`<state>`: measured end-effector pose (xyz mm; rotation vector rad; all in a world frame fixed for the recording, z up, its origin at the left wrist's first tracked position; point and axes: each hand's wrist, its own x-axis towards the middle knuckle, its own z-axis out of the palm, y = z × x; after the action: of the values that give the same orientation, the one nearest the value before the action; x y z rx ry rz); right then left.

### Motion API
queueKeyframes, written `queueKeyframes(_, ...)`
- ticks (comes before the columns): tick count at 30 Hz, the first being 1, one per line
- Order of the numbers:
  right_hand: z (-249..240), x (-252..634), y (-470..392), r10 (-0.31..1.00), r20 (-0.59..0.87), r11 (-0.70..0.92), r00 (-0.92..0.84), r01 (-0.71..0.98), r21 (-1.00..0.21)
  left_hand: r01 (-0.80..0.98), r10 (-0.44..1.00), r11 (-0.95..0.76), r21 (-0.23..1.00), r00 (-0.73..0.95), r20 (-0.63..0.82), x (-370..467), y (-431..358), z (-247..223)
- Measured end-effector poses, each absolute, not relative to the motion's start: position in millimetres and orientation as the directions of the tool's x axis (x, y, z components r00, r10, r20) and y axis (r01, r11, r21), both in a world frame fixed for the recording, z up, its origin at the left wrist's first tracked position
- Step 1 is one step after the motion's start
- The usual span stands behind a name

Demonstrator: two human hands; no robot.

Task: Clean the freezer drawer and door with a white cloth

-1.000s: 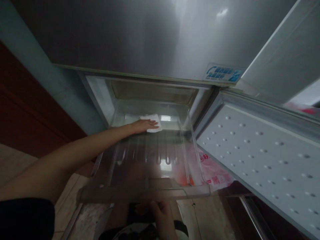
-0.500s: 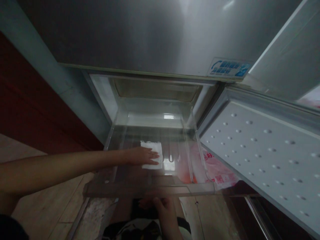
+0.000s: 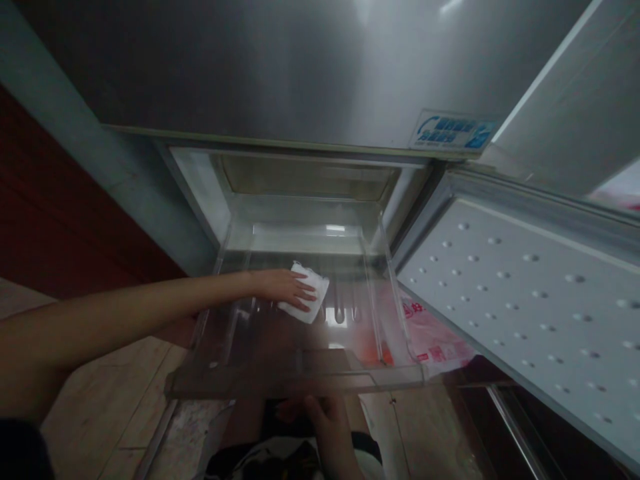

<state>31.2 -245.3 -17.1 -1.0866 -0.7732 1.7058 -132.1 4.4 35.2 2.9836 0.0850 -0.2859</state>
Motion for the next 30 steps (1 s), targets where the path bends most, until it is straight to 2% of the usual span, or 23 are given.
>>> queueKeyframes(3, -20, 31, -246, 0.936, -0.309, -0.351, -0.169, -0.381, -0.855, 0.195, 0.167, -0.975, 0.106, 0.959, -0.229, -134, 39, 48)
queueKeyframes(10, -30, 28, -247, 0.934, -0.321, -0.357, -0.155, -0.396, -0.846, 0.415, 0.415, -0.910, -0.024, 0.903, -0.111, -129, 98, 59)
queueKeyframes(14, -27, 28, -246, 0.930, -0.326, -0.367, -0.169, -0.389, -0.845, 0.491, 0.493, -0.870, -0.052, 0.867, -0.070, -123, 103, 55)
queueKeyframes(22, -14, 31, -243, 0.925, -0.340, -0.379, -0.171, -0.338, -0.861, 0.490, 0.494, -0.870, -0.061, 0.862, -0.113, -124, 49, 42)
queueKeyframes(26, -20, 29, -246, 0.932, -0.338, -0.363, -0.132, -0.375, -0.853, 0.424, 0.426, -0.904, -0.047, 0.891, -0.159, -121, 10, 30)
queueKeyframes(30, -20, 29, -245, 0.927, -0.335, -0.375, -0.170, -0.357, -0.856, 0.336, 0.333, -0.942, -0.015, 0.923, -0.193, -122, -35, 19)
